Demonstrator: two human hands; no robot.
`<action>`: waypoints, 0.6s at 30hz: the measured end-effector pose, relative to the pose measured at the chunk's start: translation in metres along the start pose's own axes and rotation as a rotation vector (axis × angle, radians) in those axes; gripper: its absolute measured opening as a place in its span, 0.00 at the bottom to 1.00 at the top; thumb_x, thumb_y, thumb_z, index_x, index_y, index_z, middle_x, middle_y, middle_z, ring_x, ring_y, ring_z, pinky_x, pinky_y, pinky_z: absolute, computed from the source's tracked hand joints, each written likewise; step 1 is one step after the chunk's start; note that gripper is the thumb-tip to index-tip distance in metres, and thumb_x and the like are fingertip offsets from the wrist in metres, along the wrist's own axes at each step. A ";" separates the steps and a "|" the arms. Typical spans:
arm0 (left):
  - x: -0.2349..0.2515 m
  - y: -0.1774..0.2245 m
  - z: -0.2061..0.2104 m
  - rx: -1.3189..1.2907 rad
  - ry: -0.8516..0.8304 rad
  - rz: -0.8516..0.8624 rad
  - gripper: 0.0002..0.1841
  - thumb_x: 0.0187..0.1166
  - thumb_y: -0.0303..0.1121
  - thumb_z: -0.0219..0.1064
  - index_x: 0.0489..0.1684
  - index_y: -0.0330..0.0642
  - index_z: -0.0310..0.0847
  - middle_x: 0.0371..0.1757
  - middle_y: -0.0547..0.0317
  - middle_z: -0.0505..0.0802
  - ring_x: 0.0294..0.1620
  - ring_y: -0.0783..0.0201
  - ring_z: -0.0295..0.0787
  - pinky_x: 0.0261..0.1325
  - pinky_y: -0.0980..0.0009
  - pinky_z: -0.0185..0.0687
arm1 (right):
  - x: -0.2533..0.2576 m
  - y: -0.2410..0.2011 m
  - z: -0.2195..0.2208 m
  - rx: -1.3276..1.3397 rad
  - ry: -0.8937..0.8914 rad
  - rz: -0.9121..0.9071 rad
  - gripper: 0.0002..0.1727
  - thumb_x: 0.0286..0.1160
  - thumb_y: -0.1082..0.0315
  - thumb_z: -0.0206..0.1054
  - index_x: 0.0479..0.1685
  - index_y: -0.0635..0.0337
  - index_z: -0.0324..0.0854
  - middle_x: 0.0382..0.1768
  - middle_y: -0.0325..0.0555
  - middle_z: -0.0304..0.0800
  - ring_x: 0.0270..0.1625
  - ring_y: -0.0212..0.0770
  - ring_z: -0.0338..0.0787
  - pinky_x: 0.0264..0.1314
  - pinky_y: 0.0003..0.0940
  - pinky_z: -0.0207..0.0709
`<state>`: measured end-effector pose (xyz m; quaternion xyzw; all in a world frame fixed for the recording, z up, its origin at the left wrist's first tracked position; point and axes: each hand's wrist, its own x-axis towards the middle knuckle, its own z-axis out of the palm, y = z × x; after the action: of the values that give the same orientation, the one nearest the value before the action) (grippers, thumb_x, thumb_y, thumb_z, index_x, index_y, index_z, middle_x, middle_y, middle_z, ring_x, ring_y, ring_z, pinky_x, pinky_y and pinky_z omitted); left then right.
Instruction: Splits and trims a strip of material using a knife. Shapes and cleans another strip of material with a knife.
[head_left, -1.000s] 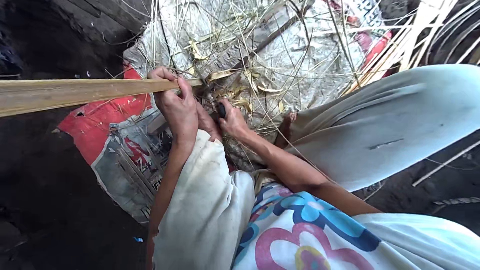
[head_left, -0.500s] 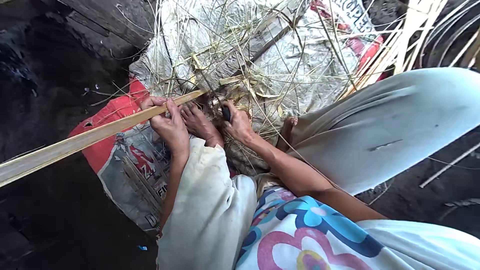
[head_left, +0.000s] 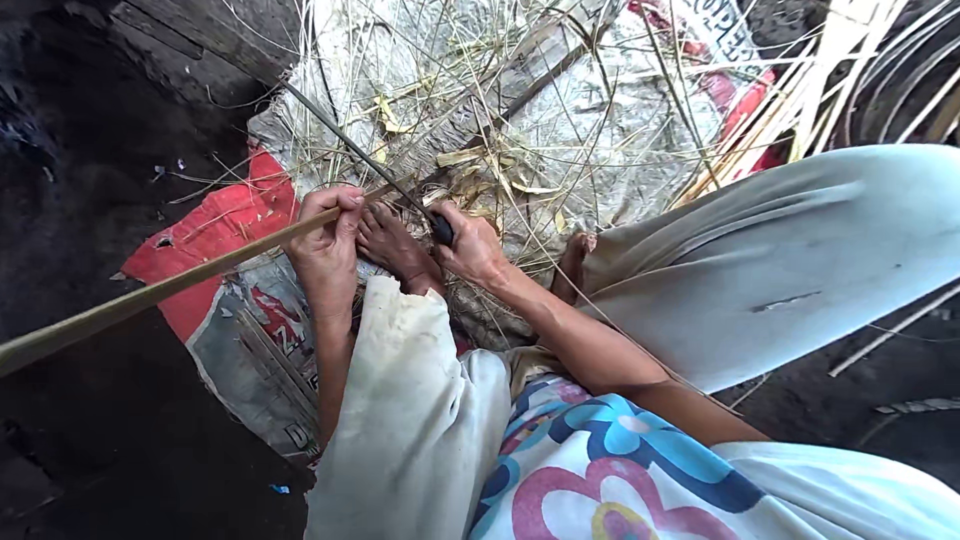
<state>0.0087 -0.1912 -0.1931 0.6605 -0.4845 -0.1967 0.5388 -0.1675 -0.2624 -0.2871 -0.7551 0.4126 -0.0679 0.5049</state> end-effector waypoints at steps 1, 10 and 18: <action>0.000 -0.001 0.000 0.007 0.015 -0.002 0.02 0.81 0.20 0.65 0.44 0.32 0.82 0.47 0.60 0.93 0.53 0.71 0.91 0.60 0.69 0.89 | 0.002 0.002 0.000 -0.014 -0.028 0.046 0.28 0.68 0.70 0.69 0.73 0.52 0.80 0.40 0.59 0.94 0.41 0.64 0.93 0.41 0.67 0.81; -0.001 -0.005 -0.001 0.008 0.025 0.019 0.02 0.80 0.20 0.66 0.43 0.31 0.82 0.46 0.60 0.93 0.52 0.71 0.91 0.60 0.70 0.88 | 0.004 0.005 -0.007 -0.058 -0.084 0.147 0.28 0.70 0.68 0.70 0.74 0.49 0.80 0.42 0.60 0.94 0.44 0.66 0.93 0.45 0.69 0.81; -0.001 -0.004 0.000 0.019 0.050 -0.019 0.03 0.80 0.20 0.66 0.44 0.30 0.82 0.46 0.59 0.93 0.50 0.71 0.92 0.57 0.70 0.89 | 0.003 0.006 -0.004 -0.040 -0.073 0.132 0.28 0.69 0.69 0.70 0.74 0.50 0.79 0.41 0.61 0.93 0.44 0.66 0.93 0.44 0.70 0.80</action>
<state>0.0099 -0.1904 -0.1974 0.6748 -0.4667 -0.1807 0.5424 -0.1713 -0.2679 -0.2911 -0.7381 0.4443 0.0013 0.5077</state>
